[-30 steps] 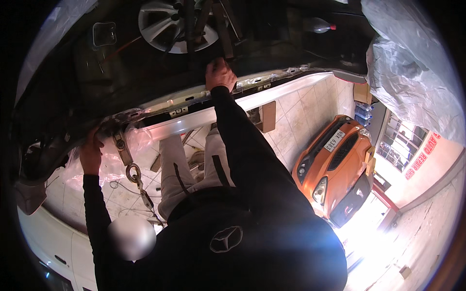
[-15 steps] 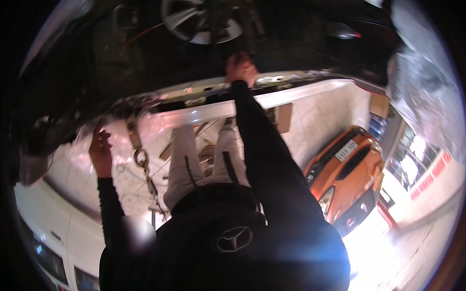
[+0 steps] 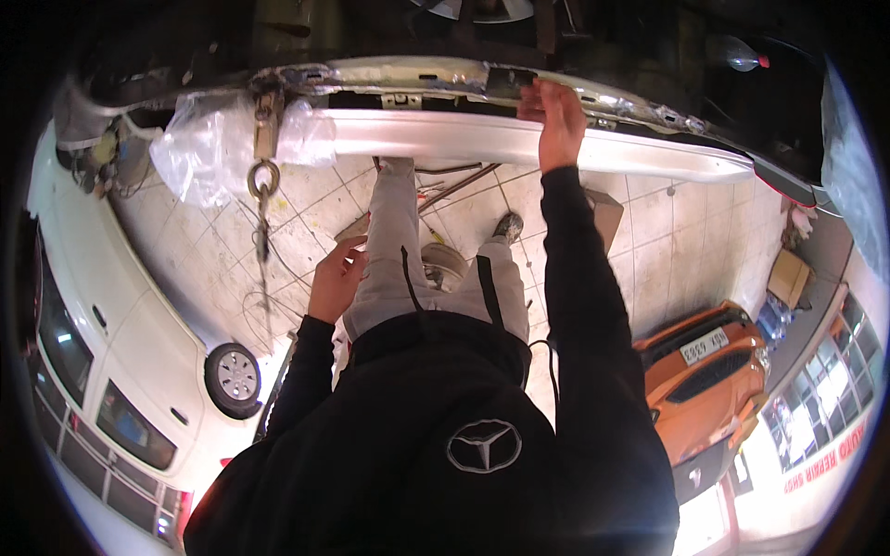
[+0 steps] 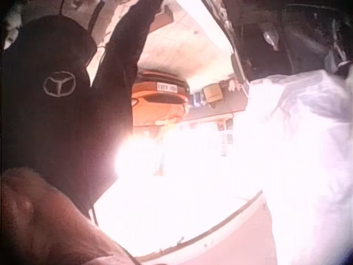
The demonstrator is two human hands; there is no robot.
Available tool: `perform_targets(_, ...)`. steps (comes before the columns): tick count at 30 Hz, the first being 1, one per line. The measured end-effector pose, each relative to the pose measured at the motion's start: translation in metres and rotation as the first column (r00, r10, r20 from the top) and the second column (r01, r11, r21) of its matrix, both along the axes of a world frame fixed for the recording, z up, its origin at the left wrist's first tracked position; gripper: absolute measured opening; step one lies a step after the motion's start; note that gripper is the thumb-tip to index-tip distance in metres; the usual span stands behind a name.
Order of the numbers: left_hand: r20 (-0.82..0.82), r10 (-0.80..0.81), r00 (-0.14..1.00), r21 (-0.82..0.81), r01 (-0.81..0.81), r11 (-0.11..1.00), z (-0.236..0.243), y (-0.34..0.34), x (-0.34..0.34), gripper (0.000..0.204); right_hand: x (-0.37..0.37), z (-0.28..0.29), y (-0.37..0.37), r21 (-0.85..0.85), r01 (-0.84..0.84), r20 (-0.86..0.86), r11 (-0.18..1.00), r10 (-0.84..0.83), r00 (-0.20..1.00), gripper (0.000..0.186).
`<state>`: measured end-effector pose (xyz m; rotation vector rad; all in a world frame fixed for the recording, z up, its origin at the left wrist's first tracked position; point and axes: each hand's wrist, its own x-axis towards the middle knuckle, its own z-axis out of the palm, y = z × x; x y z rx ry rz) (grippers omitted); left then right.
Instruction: The person walks through a garage, puts on a glove, and uses a hammer and a metal bar to tap and pry at the front bumper of a white car. They then pick up a power tool and a small metal piece from the floor, appearing to prepare for further work.
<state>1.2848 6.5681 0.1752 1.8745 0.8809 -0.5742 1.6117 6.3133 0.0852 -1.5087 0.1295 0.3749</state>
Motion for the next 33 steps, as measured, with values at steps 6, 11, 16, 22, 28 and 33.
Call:
perform_targets(6, -0.038, 0.330, 0.943, 0.174, -0.319, 0.932, -0.051, -0.110, -0.151, 0.032, -0.165, -0.039, -0.169, -0.221, -0.482, -0.365, 0.848, 0.387, 0.847, 0.037)
perform_targets(11, -0.130, 0.413, 0.902, 0.045, -0.410, 0.911, -0.089, -0.172, -0.228, 0.035, -0.274, -0.073, -0.346, -0.325, -0.578, -0.637, 0.749, 0.278, 0.719, 0.039)
perform_targets(16, -0.275, 0.415, 0.867, -0.112, -0.457, 0.882, -0.125, -0.222, -0.268, 0.035, -0.336, -0.104, -0.431, -0.369, -0.607, -0.801, 0.704, 0.090, 0.591, 0.043)
perform_targets(22, -0.260, 0.271, 0.927, -0.123, -0.310, 0.943, -0.167, -0.245, -0.283, 0.032, -0.348, -0.122, -0.417, -0.298, -0.632, -0.836, 0.715, 0.125, 0.535, 0.041)
perform_targets(28, -0.190, 0.388, 0.902, -0.127, -0.415, 0.901, -0.171, -0.275, -0.273, 0.031, -0.316, -0.120, -0.335, -0.257, -0.659, -0.743, 0.707, 0.292, 0.602, 0.034)
perform_targets(33, -0.225, 0.313, 0.923, -0.131, -0.347, 0.929, -0.166, -0.313, -0.286, 0.031, -0.313, -0.124, -0.324, -0.210, -0.673, -0.757, 0.709, 0.318, 0.571, 0.041)
